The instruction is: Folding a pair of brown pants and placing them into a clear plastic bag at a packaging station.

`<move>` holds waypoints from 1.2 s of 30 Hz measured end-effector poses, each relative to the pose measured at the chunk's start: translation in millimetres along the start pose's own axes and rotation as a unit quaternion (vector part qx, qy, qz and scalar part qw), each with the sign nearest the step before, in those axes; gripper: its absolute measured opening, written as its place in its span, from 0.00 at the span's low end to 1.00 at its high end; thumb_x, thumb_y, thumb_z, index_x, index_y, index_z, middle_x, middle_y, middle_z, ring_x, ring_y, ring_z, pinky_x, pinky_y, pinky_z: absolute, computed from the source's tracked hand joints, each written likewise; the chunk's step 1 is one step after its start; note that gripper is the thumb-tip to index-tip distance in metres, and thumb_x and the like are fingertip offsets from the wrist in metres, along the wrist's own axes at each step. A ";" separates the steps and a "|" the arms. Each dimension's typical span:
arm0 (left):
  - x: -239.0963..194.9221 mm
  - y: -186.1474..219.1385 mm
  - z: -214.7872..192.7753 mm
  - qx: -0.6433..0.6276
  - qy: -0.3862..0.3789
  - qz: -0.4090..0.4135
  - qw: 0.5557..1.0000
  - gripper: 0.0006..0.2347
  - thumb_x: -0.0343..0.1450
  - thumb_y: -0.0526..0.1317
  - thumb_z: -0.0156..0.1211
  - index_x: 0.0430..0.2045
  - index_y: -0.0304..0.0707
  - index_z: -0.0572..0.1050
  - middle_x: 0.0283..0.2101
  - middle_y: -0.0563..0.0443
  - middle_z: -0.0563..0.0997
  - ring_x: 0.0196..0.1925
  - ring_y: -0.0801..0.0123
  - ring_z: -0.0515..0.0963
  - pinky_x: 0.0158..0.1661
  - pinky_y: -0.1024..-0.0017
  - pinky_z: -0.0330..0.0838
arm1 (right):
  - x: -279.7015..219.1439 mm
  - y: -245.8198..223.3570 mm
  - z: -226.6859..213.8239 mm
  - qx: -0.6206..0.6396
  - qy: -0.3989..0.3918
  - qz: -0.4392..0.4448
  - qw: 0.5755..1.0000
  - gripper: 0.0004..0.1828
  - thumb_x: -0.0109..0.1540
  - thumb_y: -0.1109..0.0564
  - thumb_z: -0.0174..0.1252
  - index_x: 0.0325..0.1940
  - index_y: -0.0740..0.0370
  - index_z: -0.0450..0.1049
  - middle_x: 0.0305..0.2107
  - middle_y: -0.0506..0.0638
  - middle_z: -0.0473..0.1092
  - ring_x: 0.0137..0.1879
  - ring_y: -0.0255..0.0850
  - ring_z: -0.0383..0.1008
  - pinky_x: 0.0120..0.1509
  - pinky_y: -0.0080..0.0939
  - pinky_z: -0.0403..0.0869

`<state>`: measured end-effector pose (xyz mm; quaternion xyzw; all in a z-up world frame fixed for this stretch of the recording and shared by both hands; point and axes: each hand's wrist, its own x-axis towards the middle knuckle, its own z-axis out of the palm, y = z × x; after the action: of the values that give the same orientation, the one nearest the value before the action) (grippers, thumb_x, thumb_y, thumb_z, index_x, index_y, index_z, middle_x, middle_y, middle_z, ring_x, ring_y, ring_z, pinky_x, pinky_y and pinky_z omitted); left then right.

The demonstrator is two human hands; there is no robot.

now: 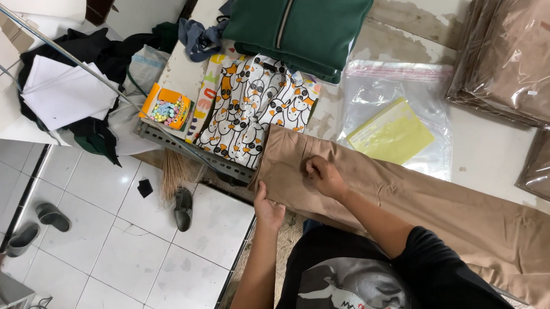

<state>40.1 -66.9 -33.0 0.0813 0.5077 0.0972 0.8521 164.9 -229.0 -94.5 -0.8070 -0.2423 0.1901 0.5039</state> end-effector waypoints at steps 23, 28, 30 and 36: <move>-69.3 -3.8 40.0 0.244 -0.071 0.073 0.964 0.33 0.72 0.58 0.61 0.71 0.46 0.59 0.75 0.45 0.57 0.78 0.50 0.48 0.73 0.45 0.24 | -2.7 -78.0 21.1 -0.275 0.054 -0.240 0.929 0.05 0.61 0.50 0.59 0.36 0.51 0.76 0.31 0.43 0.70 0.36 0.41 0.78 0.37 0.37 0.77; -62.3 1.0 38.4 0.218 -0.079 0.071 0.970 0.31 0.73 0.59 0.58 0.68 0.45 0.63 0.70 0.44 0.67 0.74 0.55 0.61 0.73 0.51 0.42 | -26.1 -51.6 -9.3 0.044 -0.059 -0.045 0.996 0.14 0.67 0.50 0.46 0.37 0.61 0.71 0.27 0.56 0.67 0.37 0.57 0.74 0.43 0.52 0.74; -65.4 7.2 42.0 0.224 -0.077 0.069 0.969 0.31 0.72 0.60 0.56 0.68 0.45 0.63 0.70 0.44 0.68 0.74 0.55 0.61 0.73 0.52 0.40 | -59.4 -32.7 -47.1 0.053 -0.052 -0.001 0.997 0.17 0.66 0.49 0.44 0.35 0.62 0.72 0.26 0.57 0.67 0.36 0.57 0.73 0.43 0.52 0.74; -52.5 9.2 48.3 0.166 -0.091 0.013 0.982 0.36 0.70 0.65 0.44 0.71 0.45 0.57 0.74 0.42 0.61 0.74 0.51 0.59 0.70 0.49 0.51 | -261.5 39.9 -148.1 -0.069 0.063 0.300 0.949 0.18 0.66 0.49 0.50 0.30 0.62 0.74 0.22 0.57 0.72 0.33 0.52 0.72 0.40 0.50 0.69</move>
<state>57.4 -73.0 36.6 0.2369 0.4363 0.0149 0.8679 42.5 -503.1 -52.1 -0.8857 0.0307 0.2643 0.3805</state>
